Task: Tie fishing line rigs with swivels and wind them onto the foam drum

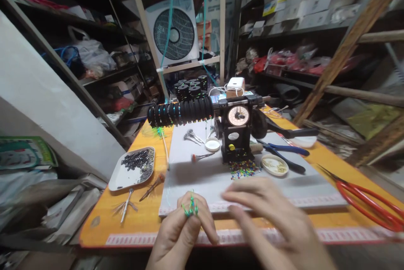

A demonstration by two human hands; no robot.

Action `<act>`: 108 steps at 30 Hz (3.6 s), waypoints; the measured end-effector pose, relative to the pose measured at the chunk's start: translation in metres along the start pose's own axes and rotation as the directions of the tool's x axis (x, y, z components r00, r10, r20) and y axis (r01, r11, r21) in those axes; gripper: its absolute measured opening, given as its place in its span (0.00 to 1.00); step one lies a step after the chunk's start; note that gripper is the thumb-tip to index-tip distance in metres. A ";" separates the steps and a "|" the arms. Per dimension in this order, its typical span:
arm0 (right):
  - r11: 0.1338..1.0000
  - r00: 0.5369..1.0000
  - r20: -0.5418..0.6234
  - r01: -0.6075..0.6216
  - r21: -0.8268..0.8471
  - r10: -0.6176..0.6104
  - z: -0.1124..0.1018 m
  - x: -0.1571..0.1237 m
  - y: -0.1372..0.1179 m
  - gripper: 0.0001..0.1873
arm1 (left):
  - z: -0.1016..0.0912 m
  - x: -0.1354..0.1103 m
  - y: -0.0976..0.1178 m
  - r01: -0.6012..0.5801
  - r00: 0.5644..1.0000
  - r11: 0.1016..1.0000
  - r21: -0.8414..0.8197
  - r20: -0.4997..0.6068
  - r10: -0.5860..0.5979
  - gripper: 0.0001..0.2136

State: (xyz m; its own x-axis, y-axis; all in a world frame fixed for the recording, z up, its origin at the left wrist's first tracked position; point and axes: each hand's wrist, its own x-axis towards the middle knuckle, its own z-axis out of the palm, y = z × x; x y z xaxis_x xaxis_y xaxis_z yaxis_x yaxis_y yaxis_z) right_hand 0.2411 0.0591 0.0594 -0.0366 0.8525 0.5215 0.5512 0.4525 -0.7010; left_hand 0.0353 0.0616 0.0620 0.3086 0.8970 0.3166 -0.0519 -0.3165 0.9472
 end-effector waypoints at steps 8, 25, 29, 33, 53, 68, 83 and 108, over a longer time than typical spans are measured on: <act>0.708 0.876 0.459 -0.417 0.570 0.147 0.040 0.038 -0.040 0.13 | -0.006 0.012 0.002 0.042 0.997 0.999 0.000 -0.058 -0.042 0.21; 0.987 0.973 -0.181 0.155 0.040 -0.146 0.071 0.070 -0.035 0.04 | -0.015 0.042 -0.027 -0.091 0.874 0.996 -0.011 -0.480 0.075 0.14; 0.997 0.953 -0.298 0.069 0.039 -0.054 0.065 0.095 -0.028 0.05 | -0.018 0.040 -0.033 -0.097 0.860 0.995 -0.034 -0.507 0.067 0.16; 0.999 0.946 -0.323 0.031 0.043 -0.015 0.062 0.114 -0.022 0.08 | -0.017 0.038 -0.034 -0.081 0.849 0.996 -0.042 -0.526 0.047 0.19; 0.990 0.935 -0.336 0.076 -0.122 -0.113 0.063 0.118 -0.017 0.06 | -0.015 0.037 -0.034 -0.061 0.850 0.996 -0.068 -0.526 0.016 0.17; 0.915 0.943 -0.186 0.198 -0.353 -0.276 0.065 0.111 -0.007 0.04 | -0.015 0.036 -0.032 -0.055 0.865 0.995 -0.080 -0.502 0.007 0.18; 0.975 0.990 0.142 -0.022 0.223 -0.010 0.071 0.075 -0.045 0.05 | -0.008 0.036 -0.021 -0.045 0.923 0.991 -0.123 -0.385 -0.005 0.13; 0.994 0.982 -0.191 0.008 0.107 0.013 0.070 0.128 -0.017 0.10 | -0.021 0.034 -0.041 0.013 0.837 0.969 -0.246 -0.528 -0.145 0.23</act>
State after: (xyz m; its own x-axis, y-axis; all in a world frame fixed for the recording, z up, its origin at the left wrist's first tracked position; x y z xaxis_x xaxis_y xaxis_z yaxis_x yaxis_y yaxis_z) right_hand 0.1688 0.1789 0.1035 0.1305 0.7927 0.5955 0.4582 0.4844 -0.7452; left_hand 0.0284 0.1118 0.0354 -0.2358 0.9594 0.1548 -0.2796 -0.2195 0.9347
